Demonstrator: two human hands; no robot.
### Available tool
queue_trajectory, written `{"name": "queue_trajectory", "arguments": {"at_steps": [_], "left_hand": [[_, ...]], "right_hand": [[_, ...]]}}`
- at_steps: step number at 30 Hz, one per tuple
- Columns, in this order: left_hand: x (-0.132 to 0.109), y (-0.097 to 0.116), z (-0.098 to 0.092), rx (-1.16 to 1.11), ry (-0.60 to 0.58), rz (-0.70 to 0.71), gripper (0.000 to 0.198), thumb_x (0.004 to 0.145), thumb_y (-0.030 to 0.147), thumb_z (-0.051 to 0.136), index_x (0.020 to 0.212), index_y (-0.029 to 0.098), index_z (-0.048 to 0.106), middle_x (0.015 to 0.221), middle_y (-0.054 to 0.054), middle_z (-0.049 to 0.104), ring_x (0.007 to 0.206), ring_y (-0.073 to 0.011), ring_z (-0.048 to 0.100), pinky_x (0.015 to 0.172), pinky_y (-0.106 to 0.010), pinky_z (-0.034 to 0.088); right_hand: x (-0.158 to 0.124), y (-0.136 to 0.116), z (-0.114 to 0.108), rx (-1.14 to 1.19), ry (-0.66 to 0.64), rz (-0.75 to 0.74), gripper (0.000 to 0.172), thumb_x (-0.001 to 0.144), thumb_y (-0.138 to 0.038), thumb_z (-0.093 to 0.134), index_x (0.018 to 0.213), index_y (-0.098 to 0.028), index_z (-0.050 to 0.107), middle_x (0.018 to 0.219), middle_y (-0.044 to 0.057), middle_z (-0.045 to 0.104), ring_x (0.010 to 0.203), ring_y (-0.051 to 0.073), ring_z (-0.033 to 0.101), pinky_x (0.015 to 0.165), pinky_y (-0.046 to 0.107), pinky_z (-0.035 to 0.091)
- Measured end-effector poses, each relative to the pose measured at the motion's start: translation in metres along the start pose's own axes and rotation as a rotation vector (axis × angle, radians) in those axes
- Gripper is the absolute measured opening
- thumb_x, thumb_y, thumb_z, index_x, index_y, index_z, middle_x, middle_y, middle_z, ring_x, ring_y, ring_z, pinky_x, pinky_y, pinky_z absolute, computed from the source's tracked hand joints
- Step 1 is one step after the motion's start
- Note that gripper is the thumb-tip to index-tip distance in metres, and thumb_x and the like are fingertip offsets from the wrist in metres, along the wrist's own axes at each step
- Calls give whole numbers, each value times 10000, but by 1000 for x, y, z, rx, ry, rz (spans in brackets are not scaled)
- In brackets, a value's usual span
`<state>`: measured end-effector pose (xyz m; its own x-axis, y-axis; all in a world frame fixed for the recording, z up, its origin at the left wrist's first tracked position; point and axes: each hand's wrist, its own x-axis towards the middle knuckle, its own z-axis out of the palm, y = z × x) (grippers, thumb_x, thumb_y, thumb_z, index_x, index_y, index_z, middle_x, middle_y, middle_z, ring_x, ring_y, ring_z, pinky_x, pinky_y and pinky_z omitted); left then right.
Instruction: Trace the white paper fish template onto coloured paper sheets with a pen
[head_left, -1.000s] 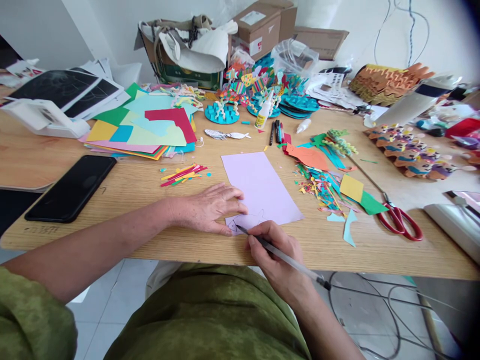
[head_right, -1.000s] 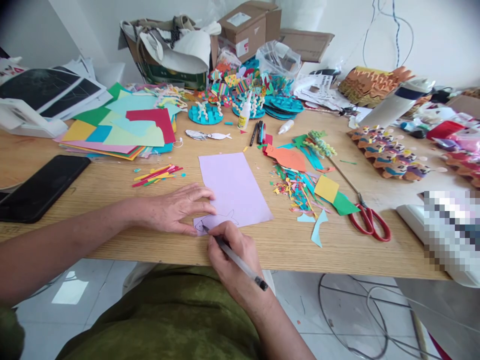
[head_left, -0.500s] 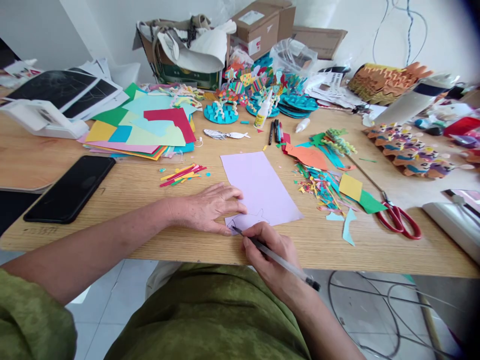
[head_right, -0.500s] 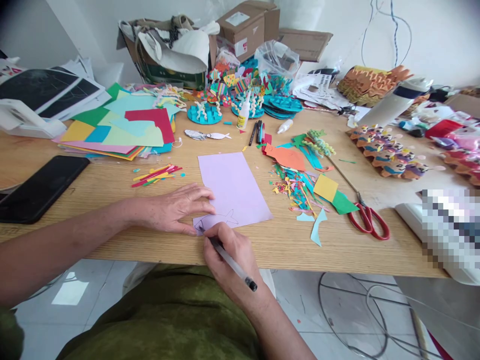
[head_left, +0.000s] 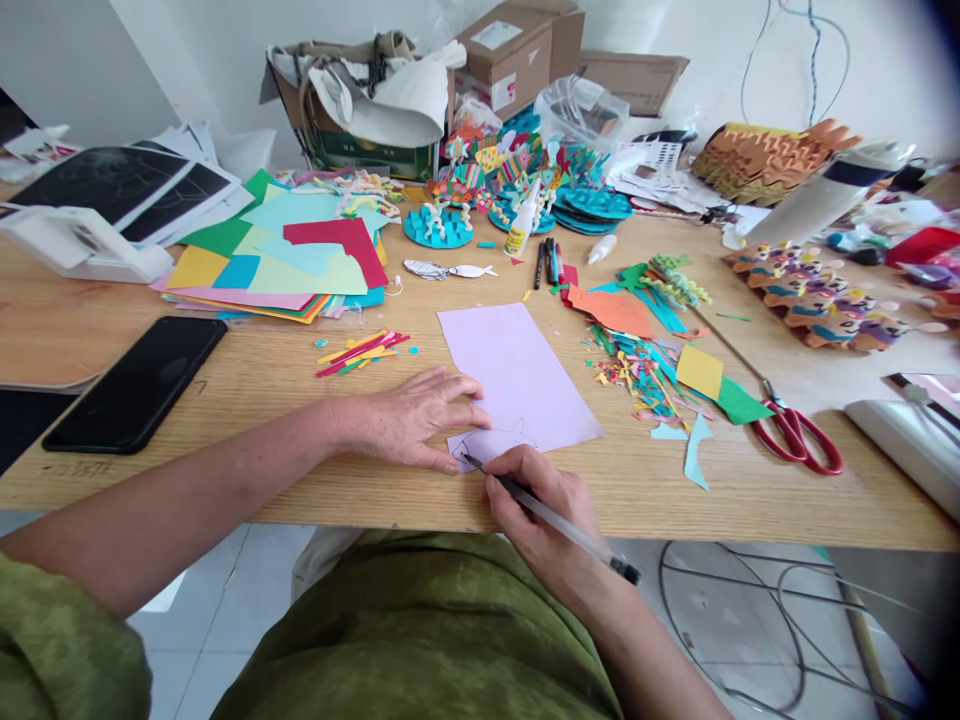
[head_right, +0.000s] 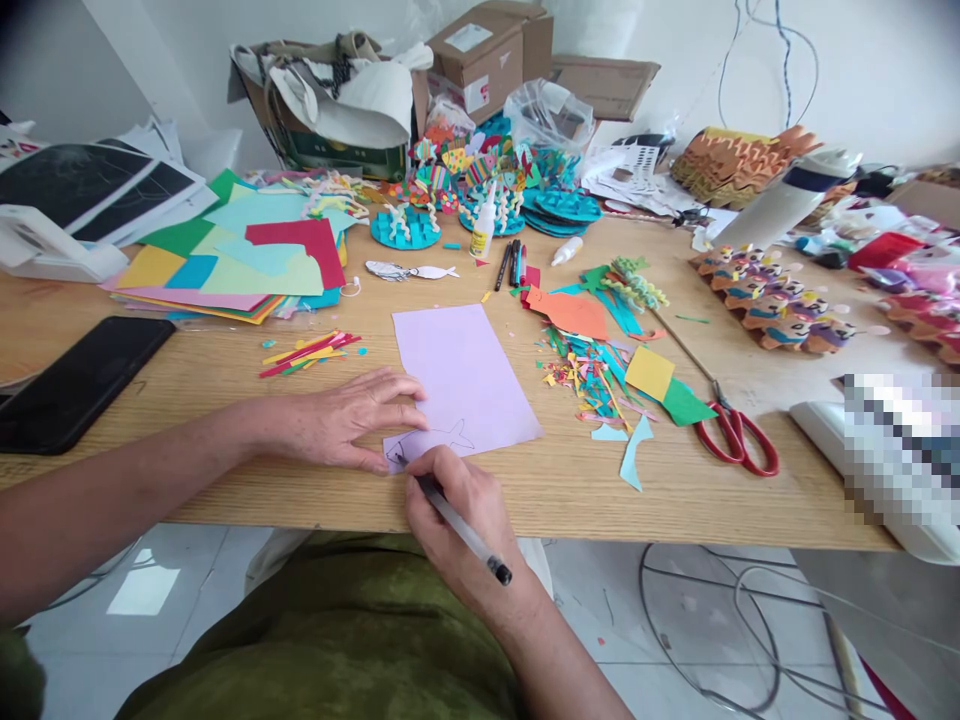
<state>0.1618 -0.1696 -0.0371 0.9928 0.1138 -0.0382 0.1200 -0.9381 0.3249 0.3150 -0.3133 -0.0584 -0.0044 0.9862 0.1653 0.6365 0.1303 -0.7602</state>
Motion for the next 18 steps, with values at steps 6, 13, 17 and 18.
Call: {"name": "queue_trajectory", "arguments": {"at_steps": [6,13,17,18], "left_hand": [[0,0,0,6,9,-6,438,811,394,540,1201,210,459,1265,-132,373,1198,-272,331,1007,-441,268],[0,2,-2,20,-3,6,446,819,383,535,1208,175,465,1255,-158,379,1197,-267,329,1010,-436,260],[0,2,-2,13,5,9,429,834,394,509,1198,169,475,1251,-161,384,1202,-265,328,1014,-436,251],[0,2,-2,13,8,10,427,838,399,502,1197,170,475,1252,-161,385,1204,-266,327,1014,-439,249]], "right_hand": [[1,0,0,20,-3,-12,53,794,-160,475,762,-198,493,583,-47,540,503,84,492,494,189,343],[0,0,0,39,24,-10,46,786,-155,479,764,-193,493,568,-48,531,483,81,479,477,186,336],[-1,2,0,42,42,13,31,788,-169,482,772,-191,498,563,-46,539,475,81,479,473,187,342],[-1,2,0,40,38,16,31,788,-170,483,770,-192,497,566,-45,544,477,82,483,475,188,345]]}}
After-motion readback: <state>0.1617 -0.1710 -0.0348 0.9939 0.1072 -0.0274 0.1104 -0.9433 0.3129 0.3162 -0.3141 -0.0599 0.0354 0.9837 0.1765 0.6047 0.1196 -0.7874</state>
